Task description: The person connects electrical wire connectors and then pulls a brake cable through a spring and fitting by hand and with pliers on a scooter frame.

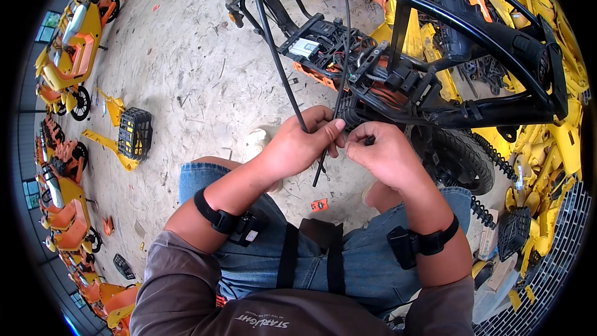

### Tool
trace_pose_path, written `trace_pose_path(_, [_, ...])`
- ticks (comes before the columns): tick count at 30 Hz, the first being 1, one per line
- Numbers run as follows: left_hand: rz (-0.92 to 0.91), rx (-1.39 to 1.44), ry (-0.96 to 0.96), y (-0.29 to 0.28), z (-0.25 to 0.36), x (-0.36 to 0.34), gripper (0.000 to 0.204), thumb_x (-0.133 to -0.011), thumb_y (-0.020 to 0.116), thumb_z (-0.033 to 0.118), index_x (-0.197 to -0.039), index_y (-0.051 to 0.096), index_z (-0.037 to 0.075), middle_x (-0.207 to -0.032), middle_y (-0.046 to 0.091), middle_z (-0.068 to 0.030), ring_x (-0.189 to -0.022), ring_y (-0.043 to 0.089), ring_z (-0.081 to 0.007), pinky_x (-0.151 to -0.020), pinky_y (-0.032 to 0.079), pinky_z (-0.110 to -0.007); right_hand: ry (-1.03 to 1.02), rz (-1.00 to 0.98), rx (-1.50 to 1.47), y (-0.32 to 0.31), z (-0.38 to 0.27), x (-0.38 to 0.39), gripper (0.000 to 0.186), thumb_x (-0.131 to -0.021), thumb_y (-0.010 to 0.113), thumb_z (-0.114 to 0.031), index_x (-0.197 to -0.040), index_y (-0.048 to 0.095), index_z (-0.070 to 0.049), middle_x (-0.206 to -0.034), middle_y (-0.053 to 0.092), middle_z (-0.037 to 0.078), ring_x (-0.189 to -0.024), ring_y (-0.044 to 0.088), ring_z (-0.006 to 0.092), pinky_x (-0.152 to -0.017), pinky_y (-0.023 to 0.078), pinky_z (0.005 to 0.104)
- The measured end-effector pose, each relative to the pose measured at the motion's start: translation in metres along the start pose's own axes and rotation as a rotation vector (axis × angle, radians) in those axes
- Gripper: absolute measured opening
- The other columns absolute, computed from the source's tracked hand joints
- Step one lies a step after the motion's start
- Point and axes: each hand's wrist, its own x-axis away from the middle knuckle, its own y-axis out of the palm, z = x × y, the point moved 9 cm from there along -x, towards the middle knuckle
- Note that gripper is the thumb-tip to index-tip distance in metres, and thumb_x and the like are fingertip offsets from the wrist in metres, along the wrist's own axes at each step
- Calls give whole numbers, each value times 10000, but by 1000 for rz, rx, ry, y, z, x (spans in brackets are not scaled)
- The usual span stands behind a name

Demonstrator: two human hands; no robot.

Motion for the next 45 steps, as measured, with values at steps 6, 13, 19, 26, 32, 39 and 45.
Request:
trace_pose_path(6, [0,-31,-19,3,1,2,262,-1021,555,245,-1073,565,-12,-899,665,-58,-747,617,-102,-684,471,-252,24,3,-13,1,2,1,216,-771,692,-131,-899,678,43,-806,664,59,-758,593,112,-688,488,281])
trace_pose_path(13, [-12,-31,-29,5,1,2,265,-1022,552,242,-1078,563,-16,-889,661,-57,-745,612,-97,-675,468,-247,13,-4,59,0,0,0,212,-739,681,-126,-869,677,42,-749,651,49,-701,580,107,-641,479,284])
trace_pose_path(19, [-14,-10,-3,5,-3,0,261,-1022,551,228,-1078,559,-28,-885,658,-63,-751,611,-108,-699,482,-259,-10,-20,51,1,1,-1,213,-735,684,-123,-865,676,44,-750,644,43,-706,576,104,-646,476,280])
trace_pose_path(26, [3,-26,65,4,1,-1,268,-1009,569,268,-1041,573,1,-840,684,-37,-703,619,-71,-544,446,-240,-11,-9,-7,-2,0,0,197,-741,681,-116,-861,672,40,-769,639,42,-729,574,106,-666,471,272])
trace_pose_path(32, [2,-17,49,4,-1,0,273,-1010,568,273,-1047,575,3,-837,681,-33,-708,620,-69,-550,447,-237,1,-21,38,0,1,-1,199,-741,680,-117,-860,672,42,-767,640,44,-727,574,106,-659,469,272])
trace_pose_path(39, [-27,-23,5,8,-1,0,253,-1022,552,220,-1072,566,-27,-871,651,-56,-749,612,-103,-697,487,-263,10,-28,45,0,2,-1,199,-743,674,-111,-866,673,46,-766,647,55,-722,579,109,-653,473,277])
trace_pose_path(45, [-26,-22,13,8,-2,-1,255,-1024,550,224,-1061,567,-28,-863,648,-54,-744,612,-103,-699,488,-264,7,-31,56,0,0,-1,199,-743,679,-111,-867,673,46,-764,651,59,-722,582,109,-656,478,280])
